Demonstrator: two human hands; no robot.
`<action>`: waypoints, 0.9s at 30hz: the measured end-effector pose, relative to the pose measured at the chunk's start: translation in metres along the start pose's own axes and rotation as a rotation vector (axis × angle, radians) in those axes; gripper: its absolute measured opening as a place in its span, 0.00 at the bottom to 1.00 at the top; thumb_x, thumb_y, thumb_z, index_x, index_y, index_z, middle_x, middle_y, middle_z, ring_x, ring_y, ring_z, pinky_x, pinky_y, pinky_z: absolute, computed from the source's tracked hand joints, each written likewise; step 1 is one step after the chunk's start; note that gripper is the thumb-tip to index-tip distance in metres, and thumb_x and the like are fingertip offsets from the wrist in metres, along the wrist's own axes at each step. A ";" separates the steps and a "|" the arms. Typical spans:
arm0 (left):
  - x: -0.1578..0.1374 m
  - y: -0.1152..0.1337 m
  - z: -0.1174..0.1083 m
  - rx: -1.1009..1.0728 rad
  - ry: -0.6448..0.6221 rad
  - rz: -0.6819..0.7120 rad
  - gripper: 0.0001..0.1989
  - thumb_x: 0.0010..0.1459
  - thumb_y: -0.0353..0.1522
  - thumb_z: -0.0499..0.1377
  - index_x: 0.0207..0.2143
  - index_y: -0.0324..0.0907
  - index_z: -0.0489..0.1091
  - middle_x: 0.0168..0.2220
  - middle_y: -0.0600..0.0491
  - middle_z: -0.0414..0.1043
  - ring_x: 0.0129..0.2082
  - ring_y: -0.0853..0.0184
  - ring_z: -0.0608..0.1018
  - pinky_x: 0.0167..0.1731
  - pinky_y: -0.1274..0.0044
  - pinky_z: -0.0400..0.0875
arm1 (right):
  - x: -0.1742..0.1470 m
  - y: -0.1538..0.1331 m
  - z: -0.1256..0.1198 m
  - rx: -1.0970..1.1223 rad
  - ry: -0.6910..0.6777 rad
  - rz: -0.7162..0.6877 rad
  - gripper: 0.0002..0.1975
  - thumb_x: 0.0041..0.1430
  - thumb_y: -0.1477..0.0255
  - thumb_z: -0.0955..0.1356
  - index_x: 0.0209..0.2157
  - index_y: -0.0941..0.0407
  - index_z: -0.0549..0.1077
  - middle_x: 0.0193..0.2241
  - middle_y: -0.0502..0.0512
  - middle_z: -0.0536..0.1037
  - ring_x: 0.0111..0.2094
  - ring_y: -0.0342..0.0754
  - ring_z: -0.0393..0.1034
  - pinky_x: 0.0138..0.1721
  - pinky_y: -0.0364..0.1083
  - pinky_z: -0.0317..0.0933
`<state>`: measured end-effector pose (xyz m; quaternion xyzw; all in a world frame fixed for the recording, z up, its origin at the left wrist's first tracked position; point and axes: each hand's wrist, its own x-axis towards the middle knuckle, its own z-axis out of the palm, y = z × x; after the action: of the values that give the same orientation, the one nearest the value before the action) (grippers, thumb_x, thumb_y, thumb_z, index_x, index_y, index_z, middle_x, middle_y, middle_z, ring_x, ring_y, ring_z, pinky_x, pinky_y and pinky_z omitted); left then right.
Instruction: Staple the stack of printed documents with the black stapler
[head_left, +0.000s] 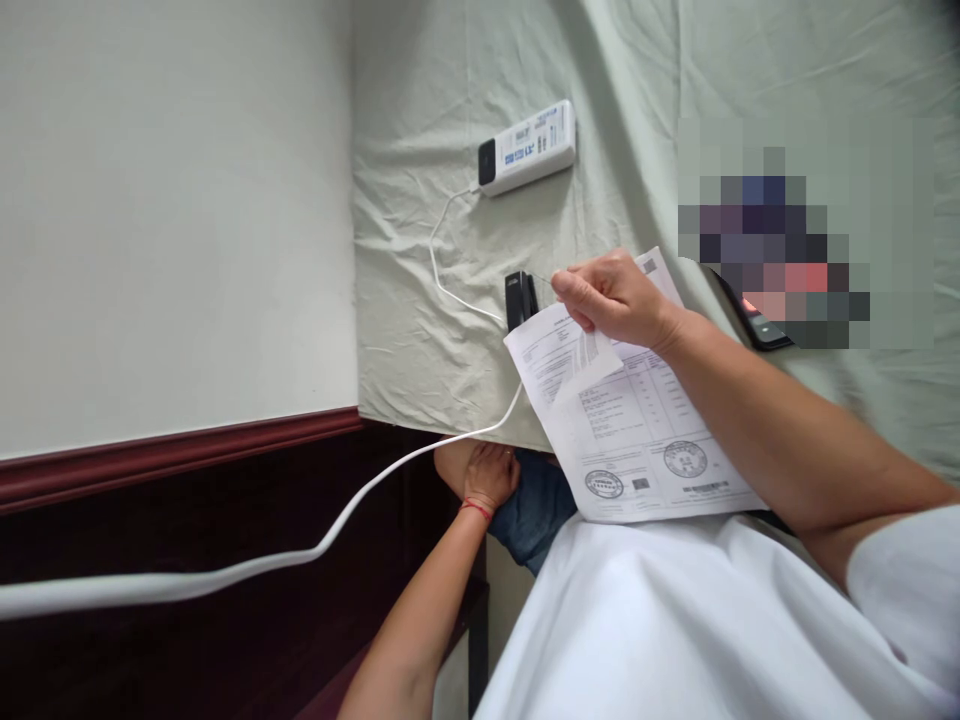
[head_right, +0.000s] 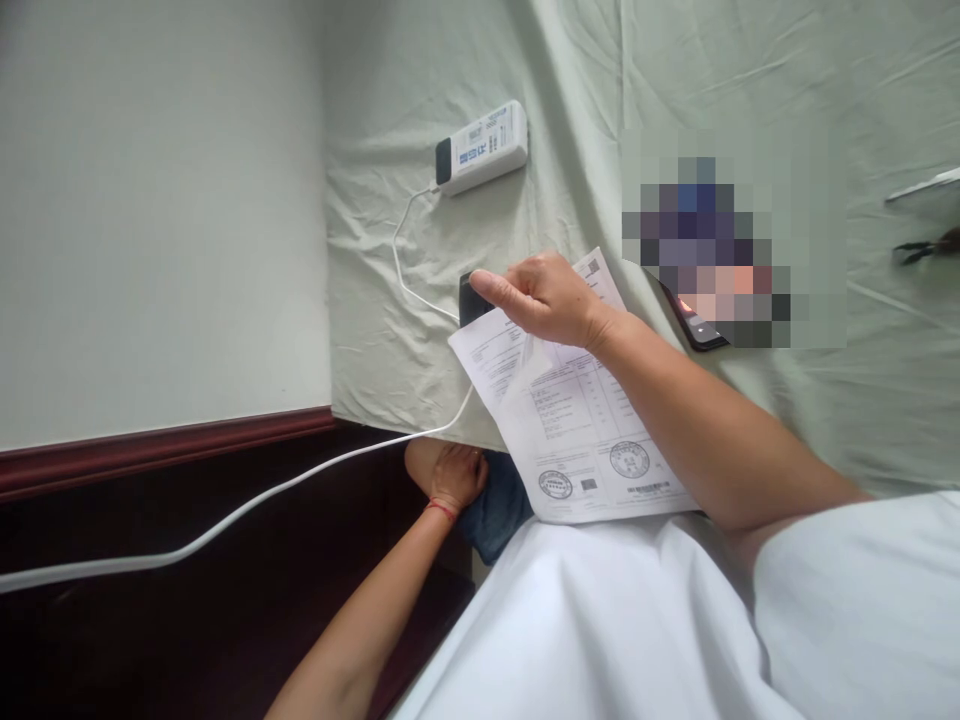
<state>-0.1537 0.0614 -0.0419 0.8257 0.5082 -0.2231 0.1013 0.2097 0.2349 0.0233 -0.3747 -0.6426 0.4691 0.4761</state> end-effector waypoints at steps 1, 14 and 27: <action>0.000 0.000 0.000 0.001 -0.001 -0.001 0.09 0.61 0.30 0.58 0.39 0.40 0.78 0.38 0.42 0.81 0.43 0.52 0.81 0.50 0.63 0.72 | 0.000 0.000 -0.002 -0.003 -0.022 0.011 0.35 0.71 0.48 0.59 0.15 0.57 0.61 0.14 0.49 0.61 0.20 0.37 0.55 0.26 0.44 0.50; 0.000 0.000 0.000 0.015 -0.004 0.002 0.10 0.61 0.30 0.57 0.40 0.39 0.78 0.37 0.42 0.81 0.42 0.52 0.82 0.49 0.64 0.72 | 0.003 0.005 -0.005 -0.184 -0.025 0.020 0.33 0.71 0.50 0.59 0.18 0.57 0.66 0.14 0.48 0.60 0.21 0.39 0.55 0.27 0.46 0.46; 0.000 -0.001 0.002 0.018 0.014 0.006 0.10 0.61 0.30 0.57 0.40 0.39 0.78 0.37 0.42 0.81 0.40 0.52 0.81 0.47 0.64 0.72 | 0.002 0.001 -0.002 -0.338 -0.077 0.163 0.42 0.71 0.44 0.49 0.37 0.60 0.81 0.23 0.54 0.75 0.31 0.45 0.70 0.37 0.46 0.54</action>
<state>-0.1553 0.0612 -0.0438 0.8296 0.5044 -0.2217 0.0913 0.2110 0.2370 0.0228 -0.4818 -0.6975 0.4056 0.3419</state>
